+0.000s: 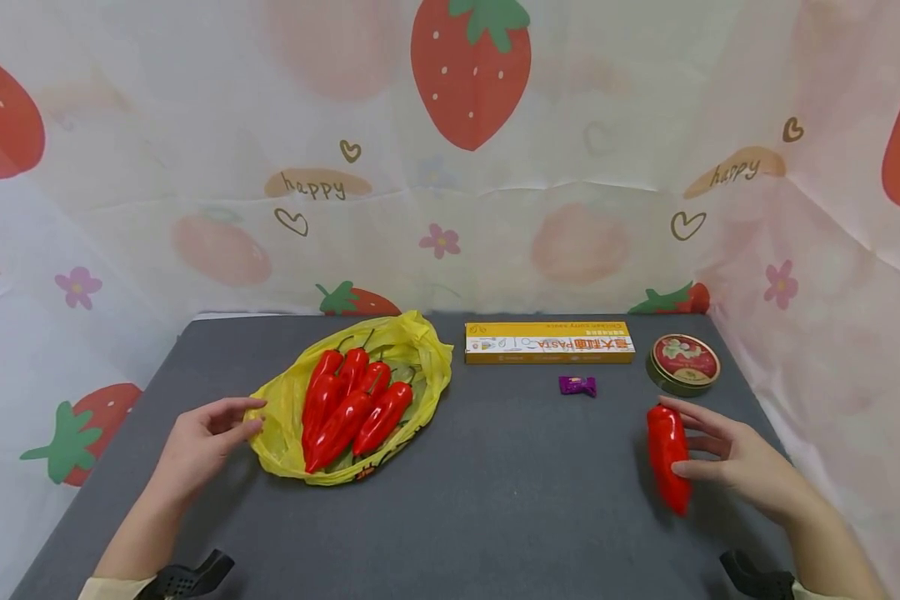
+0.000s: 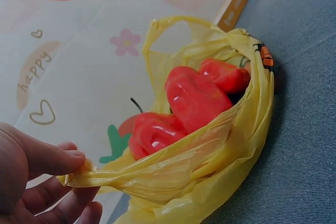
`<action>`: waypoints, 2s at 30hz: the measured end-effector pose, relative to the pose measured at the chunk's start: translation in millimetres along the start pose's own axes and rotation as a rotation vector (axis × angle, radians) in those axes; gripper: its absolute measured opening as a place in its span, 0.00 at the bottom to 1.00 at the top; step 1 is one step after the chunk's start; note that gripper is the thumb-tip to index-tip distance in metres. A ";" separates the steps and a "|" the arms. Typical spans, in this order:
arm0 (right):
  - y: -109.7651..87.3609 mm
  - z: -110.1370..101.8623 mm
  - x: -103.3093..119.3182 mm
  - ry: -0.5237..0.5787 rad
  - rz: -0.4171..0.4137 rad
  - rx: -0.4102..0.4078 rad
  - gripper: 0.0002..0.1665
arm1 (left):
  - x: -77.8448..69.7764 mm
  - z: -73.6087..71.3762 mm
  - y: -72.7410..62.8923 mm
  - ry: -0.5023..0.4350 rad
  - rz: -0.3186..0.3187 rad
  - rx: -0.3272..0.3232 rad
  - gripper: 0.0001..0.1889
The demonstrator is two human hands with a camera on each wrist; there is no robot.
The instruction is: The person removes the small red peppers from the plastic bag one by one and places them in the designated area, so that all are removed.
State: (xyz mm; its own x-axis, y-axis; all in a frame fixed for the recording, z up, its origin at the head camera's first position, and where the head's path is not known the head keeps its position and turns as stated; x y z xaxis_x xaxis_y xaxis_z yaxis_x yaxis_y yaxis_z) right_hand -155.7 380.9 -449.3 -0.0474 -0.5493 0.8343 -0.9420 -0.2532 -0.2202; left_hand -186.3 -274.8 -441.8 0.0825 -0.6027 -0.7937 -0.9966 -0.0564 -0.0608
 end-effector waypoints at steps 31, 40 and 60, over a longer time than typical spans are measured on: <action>1.5 -30.4 -69.9 -0.080 0.154 0.138 0.52 | 2.2 0.2 2.0 -0.007 -0.004 -0.009 0.17; -2.4 -29.8 -78.1 0.015 0.132 0.233 0.47 | 3.4 1.6 1.2 -0.029 0.004 0.000 0.18; -3.3 -33.5 -44.4 -0.209 0.155 0.045 0.49 | -1.2 1.3 1.7 -0.008 0.008 -0.004 0.17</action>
State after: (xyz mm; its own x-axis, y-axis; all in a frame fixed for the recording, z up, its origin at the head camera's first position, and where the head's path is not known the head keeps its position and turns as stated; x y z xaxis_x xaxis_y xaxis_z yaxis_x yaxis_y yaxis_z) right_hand -161.6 432.8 -468.6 -0.1164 -0.7354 0.6675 -0.9130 -0.1853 -0.3635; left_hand -188.1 -273.1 -441.7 0.0745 -0.5968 -0.7990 -0.9971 -0.0546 -0.0521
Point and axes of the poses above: each hand's wrist, its own y-axis towards the middle knuckle, its own z-axis out of the palm, x = y × z, the point moved 5 cm from there along y, towards the middle knuckle, and after that the axes turned 2 degrees about x, right-handed, at the moved point
